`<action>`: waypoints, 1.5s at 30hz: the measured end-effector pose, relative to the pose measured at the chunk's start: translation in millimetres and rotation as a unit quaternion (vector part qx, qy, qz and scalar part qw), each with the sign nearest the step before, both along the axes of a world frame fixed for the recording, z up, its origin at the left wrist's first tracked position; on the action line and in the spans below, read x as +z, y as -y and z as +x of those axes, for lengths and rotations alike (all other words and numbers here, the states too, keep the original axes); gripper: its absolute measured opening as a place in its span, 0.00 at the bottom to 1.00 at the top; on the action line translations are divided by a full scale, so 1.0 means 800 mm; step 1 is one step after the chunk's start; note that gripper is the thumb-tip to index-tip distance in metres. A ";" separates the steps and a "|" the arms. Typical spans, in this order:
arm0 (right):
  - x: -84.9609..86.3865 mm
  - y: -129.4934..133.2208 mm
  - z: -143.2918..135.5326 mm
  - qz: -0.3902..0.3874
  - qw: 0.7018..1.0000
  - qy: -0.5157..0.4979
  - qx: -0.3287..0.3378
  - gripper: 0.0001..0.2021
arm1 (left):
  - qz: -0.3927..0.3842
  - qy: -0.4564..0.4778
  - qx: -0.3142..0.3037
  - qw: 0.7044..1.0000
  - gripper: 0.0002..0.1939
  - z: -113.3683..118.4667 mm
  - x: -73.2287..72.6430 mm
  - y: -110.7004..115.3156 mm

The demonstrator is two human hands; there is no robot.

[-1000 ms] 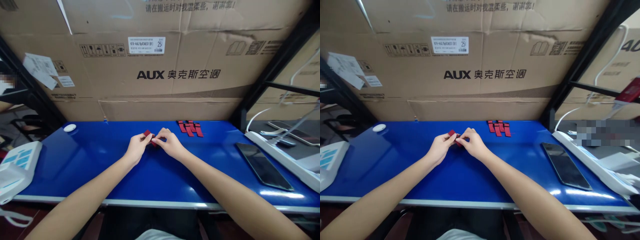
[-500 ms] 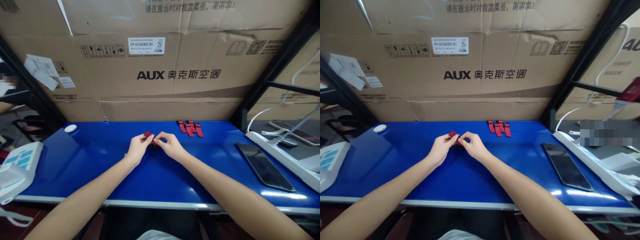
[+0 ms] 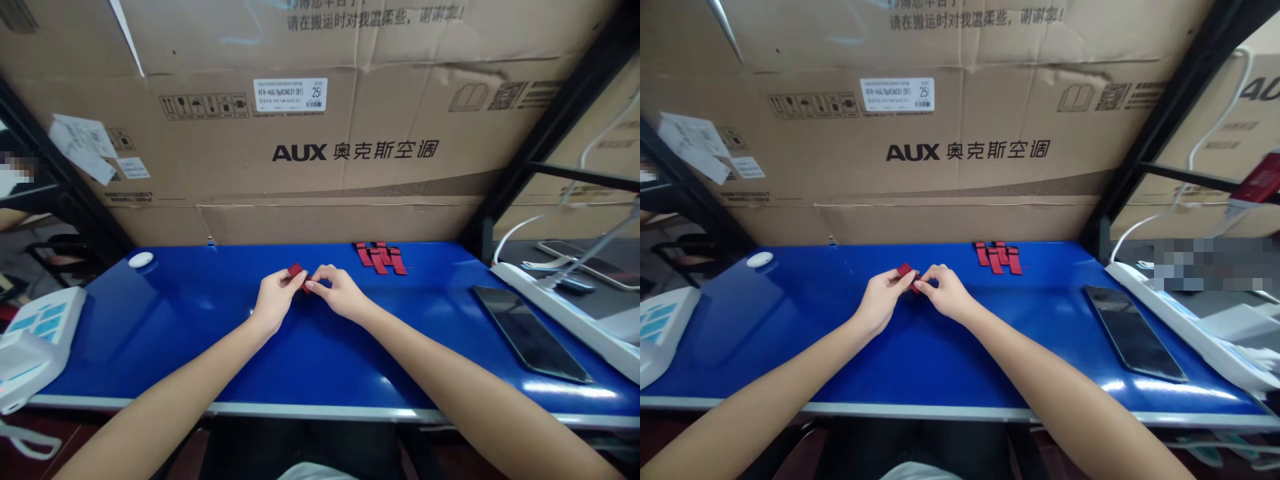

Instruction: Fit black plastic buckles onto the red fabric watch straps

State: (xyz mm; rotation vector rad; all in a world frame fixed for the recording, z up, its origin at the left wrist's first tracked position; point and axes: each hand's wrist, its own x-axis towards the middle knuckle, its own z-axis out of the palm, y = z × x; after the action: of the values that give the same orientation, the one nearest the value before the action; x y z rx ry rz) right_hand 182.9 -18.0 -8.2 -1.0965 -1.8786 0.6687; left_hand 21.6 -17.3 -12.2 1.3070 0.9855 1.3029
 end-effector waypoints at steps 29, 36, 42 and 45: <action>-0.010 0.013 -0.021 0.197 0.969 0.121 -0.089 0.13 | -0.119 0.092 -0.072 0.986 0.17 0.000 0.020 0.011; -0.008 0.008 -0.005 0.160 0.972 0.154 -0.071 0.15 | -0.091 -0.014 0.052 0.994 0.13 -0.016 0.007 -0.014; -0.019 -0.026 0.023 0.100 0.976 0.196 0.012 0.24 | 0.080 -0.409 0.073 0.906 0.07 -0.046 -0.003 -0.038; -0.024 -0.036 0.035 0.052 0.971 0.225 -0.069 0.32 | 0.185 -0.458 0.002 0.870 0.08 -0.062 0.012 -0.036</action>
State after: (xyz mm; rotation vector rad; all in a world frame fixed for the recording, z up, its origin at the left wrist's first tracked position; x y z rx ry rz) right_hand 211.2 10.9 -27.7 -1.3794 -2.1588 0.2483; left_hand -28.1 11.3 -2.8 2.3254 1.3963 0.8559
